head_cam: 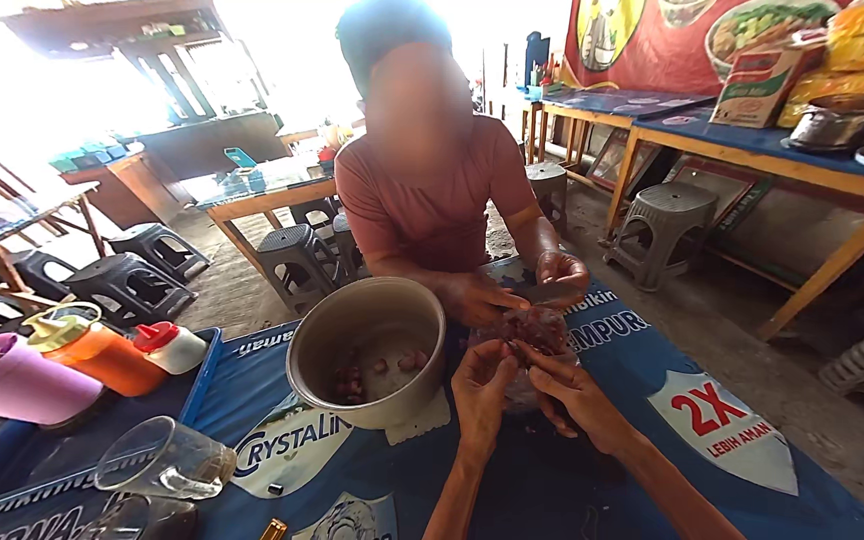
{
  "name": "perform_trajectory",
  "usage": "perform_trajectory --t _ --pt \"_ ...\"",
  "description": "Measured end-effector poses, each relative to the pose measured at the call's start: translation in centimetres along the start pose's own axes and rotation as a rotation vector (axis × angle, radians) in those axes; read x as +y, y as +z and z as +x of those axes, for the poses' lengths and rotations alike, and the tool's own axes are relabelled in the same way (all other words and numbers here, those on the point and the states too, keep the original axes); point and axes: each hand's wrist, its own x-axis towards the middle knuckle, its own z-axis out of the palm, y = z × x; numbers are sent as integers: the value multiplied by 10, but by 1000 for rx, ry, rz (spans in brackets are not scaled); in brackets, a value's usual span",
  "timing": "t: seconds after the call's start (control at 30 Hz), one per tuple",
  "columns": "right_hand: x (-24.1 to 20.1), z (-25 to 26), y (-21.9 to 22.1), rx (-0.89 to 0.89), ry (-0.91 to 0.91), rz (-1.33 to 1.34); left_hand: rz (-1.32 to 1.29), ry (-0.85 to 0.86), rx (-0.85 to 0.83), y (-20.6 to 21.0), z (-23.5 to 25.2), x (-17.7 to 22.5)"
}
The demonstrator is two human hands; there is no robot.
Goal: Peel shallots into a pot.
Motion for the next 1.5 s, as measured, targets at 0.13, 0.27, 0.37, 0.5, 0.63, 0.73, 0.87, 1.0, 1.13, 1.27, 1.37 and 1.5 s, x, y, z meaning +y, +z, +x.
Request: perform_trajectory --t 0.13,0.27,0.37,0.5,0.63,0.73,0.87,1.0,1.13,1.27,1.37,1.5 --pt "-2 -1 0 8 23 5 -11 -2 -10 -4 2 -2" --pt "-3 -2 0 7 7 53 -23 -39 -26 -6 4 -2" --pt "-1 -2 0 -35 -42 40 -6 -28 -25 -6 2 -4" --pt "2 -1 1 -20 -68 -15 35 11 -46 -7 1 -5" --pt "1 0 3 28 -31 3 32 4 -62 -6 1 -4" --pt "-4 -1 2 27 73 93 6 -36 -66 -7 3 -5" --pt "-4 -2 0 -16 30 94 18 -51 -44 -7 4 -3" --pt "-2 -2 1 -60 -8 14 35 -50 -27 -5 2 -4" --pt "-1 0 2 30 -15 -8 54 -56 -37 -4 2 -4" --pt "-5 -2 0 60 67 98 -84 -165 -64 -6 4 -6" --pt "-5 -2 1 74 77 133 -186 -261 -63 -5 4 -1" --pt "-5 -2 3 149 1 123 -349 -372 4 -3 5 7"
